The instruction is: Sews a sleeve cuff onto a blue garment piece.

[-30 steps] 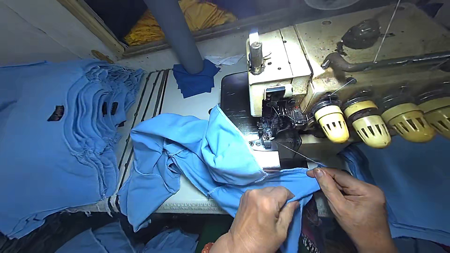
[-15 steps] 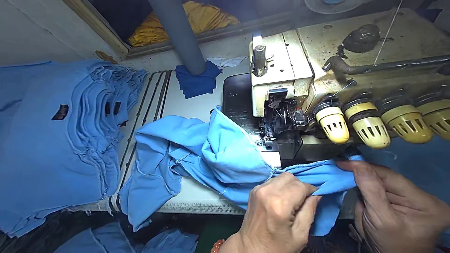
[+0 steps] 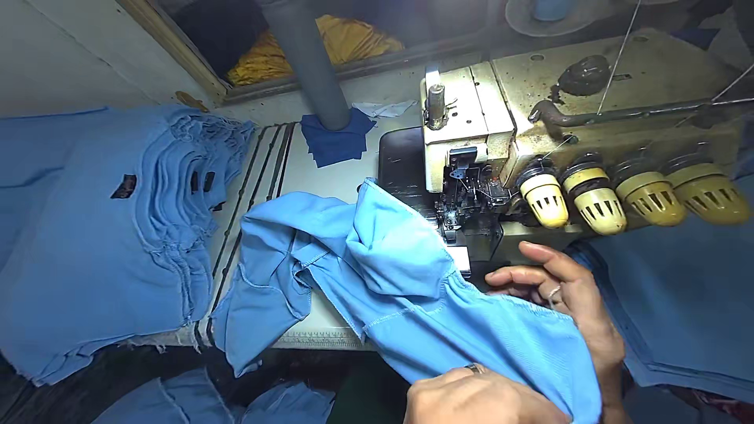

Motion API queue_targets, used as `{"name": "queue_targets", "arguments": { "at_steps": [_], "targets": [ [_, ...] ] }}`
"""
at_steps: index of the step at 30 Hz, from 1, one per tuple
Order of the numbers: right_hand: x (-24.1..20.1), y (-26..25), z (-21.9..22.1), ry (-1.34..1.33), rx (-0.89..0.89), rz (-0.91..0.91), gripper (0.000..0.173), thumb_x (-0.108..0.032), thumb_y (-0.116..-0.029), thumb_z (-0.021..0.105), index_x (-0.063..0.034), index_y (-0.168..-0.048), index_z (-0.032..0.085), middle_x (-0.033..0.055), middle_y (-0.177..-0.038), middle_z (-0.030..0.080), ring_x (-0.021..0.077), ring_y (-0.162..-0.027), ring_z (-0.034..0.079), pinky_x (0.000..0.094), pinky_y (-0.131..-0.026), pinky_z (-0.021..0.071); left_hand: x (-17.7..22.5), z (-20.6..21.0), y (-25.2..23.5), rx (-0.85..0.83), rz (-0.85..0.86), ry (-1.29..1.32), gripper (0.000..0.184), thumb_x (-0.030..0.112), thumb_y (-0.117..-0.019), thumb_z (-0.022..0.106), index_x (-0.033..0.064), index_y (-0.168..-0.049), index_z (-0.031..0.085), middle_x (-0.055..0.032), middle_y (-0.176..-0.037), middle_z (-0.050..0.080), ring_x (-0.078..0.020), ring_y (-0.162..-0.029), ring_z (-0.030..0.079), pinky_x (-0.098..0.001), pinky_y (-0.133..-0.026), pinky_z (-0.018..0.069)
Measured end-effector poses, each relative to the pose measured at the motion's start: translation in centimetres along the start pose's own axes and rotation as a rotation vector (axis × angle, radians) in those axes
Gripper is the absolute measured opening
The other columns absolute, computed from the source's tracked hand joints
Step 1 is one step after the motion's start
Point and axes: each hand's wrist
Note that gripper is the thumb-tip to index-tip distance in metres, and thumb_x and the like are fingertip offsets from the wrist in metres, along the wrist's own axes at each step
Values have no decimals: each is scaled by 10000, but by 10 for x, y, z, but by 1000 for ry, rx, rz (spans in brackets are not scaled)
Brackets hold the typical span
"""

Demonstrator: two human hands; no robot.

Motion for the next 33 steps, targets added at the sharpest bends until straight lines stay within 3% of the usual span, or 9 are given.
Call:
{"name": "queue_targets", "arguments": {
  "at_steps": [4, 10, 15, 18, 23, 25, 28, 31, 33],
  "targets": [
    [-9, -3, 0, -54, -23, 28, 258, -137, -949, 611, -129, -1205, 646, -55, -970, 754, 16, -856, 711, 163, -764, 590, 3, -18, 7, -22, -103, 173, 170, 24, -1014, 533, -106, -937, 613, -156, -837, 641, -80, -831, 620, -194, -792, 491],
    [-16, 9, 15, -102, -88, -11, 185, -162, -943, 671, -131, -1125, 686, -42, -962, 722, 1, -847, 681, 159, -760, 587, -28, -39, 11, 152, 63, -685, 246, 253, -921, 653, 88, -1067, 762, -46, -844, 705, -119, -746, 649, -257, -628, 522],
    [-9, 15, 20, 177, -149, -184, 266, -230, -932, 659, -66, -1141, 659, 16, -961, 731, -3, -889, 681, 138, -793, 561, -22, -39, 9, 179, 102, -399, 169, 162, -990, 606, 31, -950, 706, -64, -862, 715, -79, -842, 663, -201, -778, 529],
    [-11, 4, 19, 315, -87, -265, 152, -171, -959, 595, -65, -1036, 673, 5, -734, 603, 8, -645, 544, 114, -608, 457, -10, -29, 14, 63, 135, -327, 113, 58, -956, 630, -13, -904, 702, -120, -787, 686, -159, -774, 650, -231, -734, 524],
    [-14, -6, 18, 272, -26, -361, 65, -128, -967, 589, -88, -992, 633, 35, -1049, 696, 95, -1066, 660, 222, -926, 549, -24, -41, 23, 137, 91, -635, 226, 166, -946, 659, 5, -1096, 707, -79, -834, 726, -113, -734, 668, -220, -676, 545],
    [-12, -4, 22, 169, -9, -336, 67, -147, -971, 608, -111, -1024, 628, 17, -1101, 724, 106, -1099, 681, 246, -930, 576, -37, -47, 24, 195, 69, -692, 220, 219, -934, 639, 79, -1050, 761, -27, -805, 724, -100, -718, 656, -238, -644, 527],
    [-17, 0, 24, -19, -76, -147, 144, -194, -925, 673, -151, -1062, 658, -63, -990, 720, 27, -947, 696, 198, -832, 597, -45, -54, 23, 216, -65, -277, 113, 173, -934, 667, 97, -939, 750, 26, -906, 722, -16, -907, 665, -181, -819, 547],
    [-20, 1, 23, -323, -239, 207, 251, -201, -856, 705, -204, -1106, 696, -85, -850, 692, -12, -753, 656, 159, -680, 563, -47, -60, 17, 265, -326, 212, 83, 120, -927, 659, 145, -913, 737, 90, -845, 717, 33, -824, 675, -181, -762, 577],
    [-20, 0, 24, -469, -288, 386, 217, -183, -880, 683, -170, -1090, 735, -17, -918, 719, 49, -812, 685, 213, -725, 586, -45, -64, 9, 312, -530, 413, 153, 62, -932, 606, 125, -898, 742, 32, -820, 731, -32, -791, 698, -237, -756, 597]
  ]
}}
Point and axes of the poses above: each hand's wrist, its own y-axis away from the middle knuckle, its own z-axis out of the palm, x = y × z
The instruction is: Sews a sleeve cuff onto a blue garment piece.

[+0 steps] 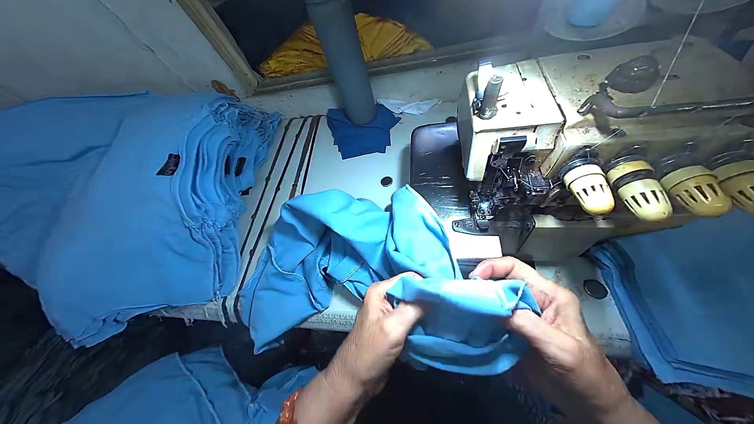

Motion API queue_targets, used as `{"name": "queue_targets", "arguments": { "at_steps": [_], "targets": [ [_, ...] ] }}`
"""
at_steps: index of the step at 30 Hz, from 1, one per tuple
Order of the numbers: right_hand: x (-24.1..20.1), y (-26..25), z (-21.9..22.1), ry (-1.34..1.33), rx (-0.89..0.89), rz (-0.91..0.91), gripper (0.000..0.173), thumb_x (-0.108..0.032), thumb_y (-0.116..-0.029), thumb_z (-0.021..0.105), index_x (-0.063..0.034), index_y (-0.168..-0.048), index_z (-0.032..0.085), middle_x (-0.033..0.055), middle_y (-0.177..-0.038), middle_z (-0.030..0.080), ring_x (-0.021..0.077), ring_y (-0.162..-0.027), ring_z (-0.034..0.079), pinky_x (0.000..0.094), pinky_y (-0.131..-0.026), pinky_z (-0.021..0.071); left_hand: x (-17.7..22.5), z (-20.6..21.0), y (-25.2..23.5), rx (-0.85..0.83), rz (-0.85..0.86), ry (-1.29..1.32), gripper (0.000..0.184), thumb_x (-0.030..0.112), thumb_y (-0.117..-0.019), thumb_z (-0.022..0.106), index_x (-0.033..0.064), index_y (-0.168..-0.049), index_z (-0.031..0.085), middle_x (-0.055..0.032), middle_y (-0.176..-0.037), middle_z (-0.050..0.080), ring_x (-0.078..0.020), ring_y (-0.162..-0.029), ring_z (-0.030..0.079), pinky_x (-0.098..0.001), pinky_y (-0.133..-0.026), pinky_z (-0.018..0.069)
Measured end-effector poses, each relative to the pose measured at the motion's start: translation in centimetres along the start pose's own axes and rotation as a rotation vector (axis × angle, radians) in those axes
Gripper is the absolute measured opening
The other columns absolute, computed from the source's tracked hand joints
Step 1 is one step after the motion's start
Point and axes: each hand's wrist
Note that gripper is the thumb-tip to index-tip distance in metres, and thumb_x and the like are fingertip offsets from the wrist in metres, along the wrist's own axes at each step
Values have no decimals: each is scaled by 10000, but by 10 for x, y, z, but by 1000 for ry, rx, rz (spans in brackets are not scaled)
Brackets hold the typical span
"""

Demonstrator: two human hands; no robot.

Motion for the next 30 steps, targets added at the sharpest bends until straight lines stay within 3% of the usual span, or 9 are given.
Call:
{"name": "queue_targets", "arguments": {
  "at_steps": [3, 12, 17, 19, 20, 23, 25, 28, 30],
  "targets": [
    [1, 0, 8, -83, 50, 112, 247, -87, -895, 604, -104, -1100, 741, 50, -942, 737, 102, -846, 706, 257, -750, 600, 4, 0, -6, 27, -164, 108, 153, 48, -939, 597, 71, -924, 747, -60, -856, 749, -103, -819, 723, -279, -786, 607],
    [6, -2, 13, -74, 70, 154, 307, -76, -925, 565, -93, -1177, 740, 78, -1024, 750, 130, -915, 720, 263, -791, 605, 0, -7, -12, -2, -189, 124, 142, 54, -925, 620, 88, -926, 758, -55, -865, 752, -91, -825, 723, -262, -786, 602],
    [2, 3, 2, 336, 113, -166, 346, -206, -946, 612, -168, -1286, 664, -35, -1118, 732, 67, -995, 695, 238, -824, 594, 0, -8, -13, -28, -132, 102, 114, 61, -910, 656, 105, -905, 762, -24, -843, 750, -69, -810, 717, -249, -780, 602],
    [-15, 14, -3, 577, 103, -423, 339, -296, -987, 612, -188, -1307, 584, -72, -1207, 680, 44, -1115, 640, 248, -952, 543, 0, -6, -13, -149, -18, 10, 117, 121, -928, 656, 83, -990, 748, -9, -896, 751, -62, -853, 715, -266, -801, 604],
    [-25, 23, -1, 578, 17, -485, 235, -289, -1007, 600, -177, -1213, 595, -51, -1126, 665, 43, -1079, 628, 235, -954, 514, 1, -3, -13, -262, 63, -54, 186, 177, -939, 650, 65, -1068, 722, 7, -954, 747, -39, -904, 708, -257, -831, 598],
    [-24, 42, 26, 511, -303, -486, 212, -193, -1007, 616, -8, -977, 715, 154, -889, 732, 208, -865, 704, 310, -836, 539, 12, 14, -19, -572, 216, -202, 519, 229, -968, 616, -107, -1362, 582, -157, -1248, 688, -134, -1157, 659, -308, -1036, 531],
    [9, 38, 31, 669, -353, -403, 219, -233, -990, 665, -30, -963, 741, 131, -897, 751, 191, -877, 728, 331, -820, 579, 18, 18, -19, -478, 379, -357, 411, 191, -980, 618, -101, -1266, 660, -155, -1180, 723, -136, -1116, 683, -297, -1001, 548],
    [73, 15, 24, 1065, -196, -495, 211, -218, -888, 643, -41, -940, 744, 119, -805, 728, 260, -726, 729, 420, -626, 596, 15, 0, -16, -158, 581, -478, 207, 6, -943, 584, -27, -1057, 753, -57, -1011, 754, -84, -971, 712, -245, -867, 601],
    [94, 4, 23, 1090, -129, -485, 191, -192, -938, 606, -82, -939, 762, 86, -843, 742, 244, -767, 733, 421, -681, 605, 7, -27, -9, -22, 617, -548, 213, -29, -916, 549, 26, -969, 748, -24, -967, 753, -94, -920, 722, -255, -815, 620]
  ]
}}
Point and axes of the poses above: each hand's wrist, its own y-axis away from the middle knuckle, its own z-axis out of the palm, x = y × z
